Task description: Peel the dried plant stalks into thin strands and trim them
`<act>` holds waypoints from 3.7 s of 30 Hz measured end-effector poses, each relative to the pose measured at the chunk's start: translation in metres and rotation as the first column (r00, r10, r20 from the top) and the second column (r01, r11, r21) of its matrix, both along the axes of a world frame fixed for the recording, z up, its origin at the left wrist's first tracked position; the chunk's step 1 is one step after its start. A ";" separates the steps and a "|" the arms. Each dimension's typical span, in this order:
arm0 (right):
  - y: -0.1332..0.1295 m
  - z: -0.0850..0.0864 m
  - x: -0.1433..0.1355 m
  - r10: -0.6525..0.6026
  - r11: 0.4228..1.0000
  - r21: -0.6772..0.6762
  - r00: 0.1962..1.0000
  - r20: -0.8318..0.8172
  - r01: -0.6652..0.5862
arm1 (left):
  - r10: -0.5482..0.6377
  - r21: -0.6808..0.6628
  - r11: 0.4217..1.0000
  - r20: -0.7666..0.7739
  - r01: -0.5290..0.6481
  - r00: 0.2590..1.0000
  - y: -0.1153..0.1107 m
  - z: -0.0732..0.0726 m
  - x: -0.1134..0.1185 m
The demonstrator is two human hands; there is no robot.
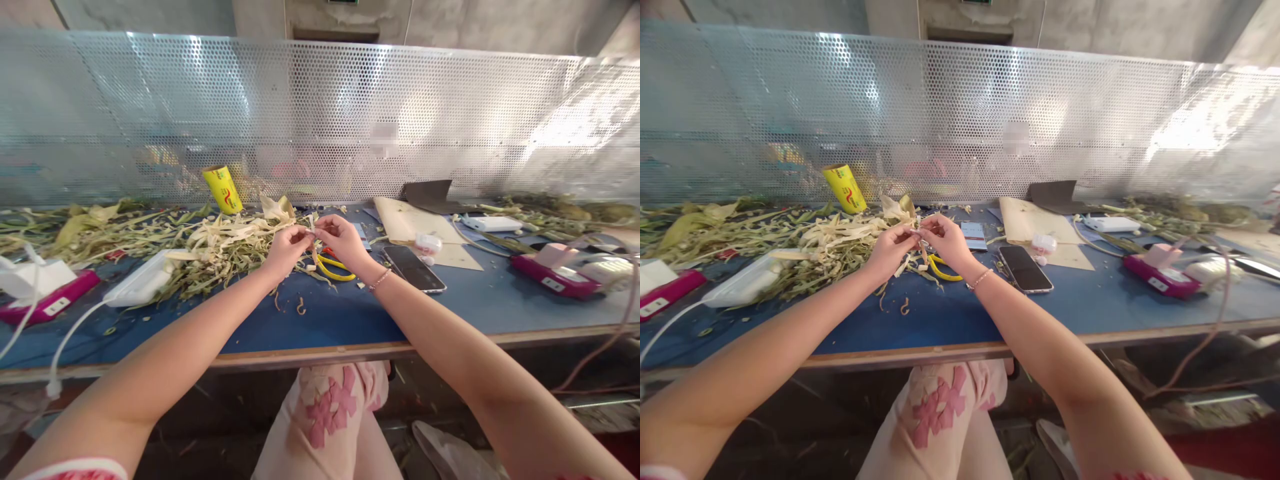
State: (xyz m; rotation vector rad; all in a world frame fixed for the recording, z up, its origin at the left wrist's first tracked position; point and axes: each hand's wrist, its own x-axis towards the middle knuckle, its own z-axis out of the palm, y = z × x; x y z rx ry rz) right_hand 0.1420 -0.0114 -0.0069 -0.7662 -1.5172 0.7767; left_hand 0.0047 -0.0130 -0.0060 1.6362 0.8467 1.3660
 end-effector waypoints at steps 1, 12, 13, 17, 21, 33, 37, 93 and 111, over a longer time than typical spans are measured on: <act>0.000 0.000 0.000 0.000 1.000 -0.001 1.000 0.006 0.000 | -0.003 -0.001 1.000 0.001 0.003 1.000 0.000 0.000 0.000; 0.000 -0.001 -0.001 -0.001 1.000 0.007 0.999 0.039 0.001 | 0.003 -0.029 1.000 0.099 0.000 0.995 0.005 -0.005 0.000; 0.000 -0.001 -0.001 0.003 1.000 0.002 0.999 0.035 -0.003 | 0.015 -0.018 1.000 0.088 -0.013 0.996 0.006 -0.006 0.000; -0.002 0.000 -0.002 -0.003 1.000 -0.010 1.000 0.020 0.004 | 0.040 0.031 0.999 0.043 -0.041 0.998 0.006 -0.007 -0.001; -0.004 0.000 -0.005 0.033 0.997 -0.062 0.998 -0.056 -0.036 | 0.073 0.092 0.993 -0.018 -0.071 0.997 0.003 -0.004 -0.001; -0.003 -0.001 -0.010 0.064 0.959 -0.246 0.952 -0.300 -0.142 | 0.170 0.245 0.960 -0.127 -0.135 0.977 -0.003 0.001 -0.002; -0.001 -0.003 -0.010 0.080 0.976 -0.180 0.970 -0.230 -0.123 | 0.158 0.197 0.970 -0.082 -0.140 0.984 -0.002 -0.001 -0.001; 0.002 -0.004 -0.009 0.082 0.925 -0.302 0.896 -0.437 -0.232 | 0.020 0.173 0.985 0.001 -0.020 1.000 0.003 -0.011 0.004; 0.000 -0.008 -0.013 0.070 0.938 -0.300 0.945 -0.321 -0.172 | 0.083 -0.119 0.990 0.046 -0.077 0.996 -0.007 0.003 0.005</act>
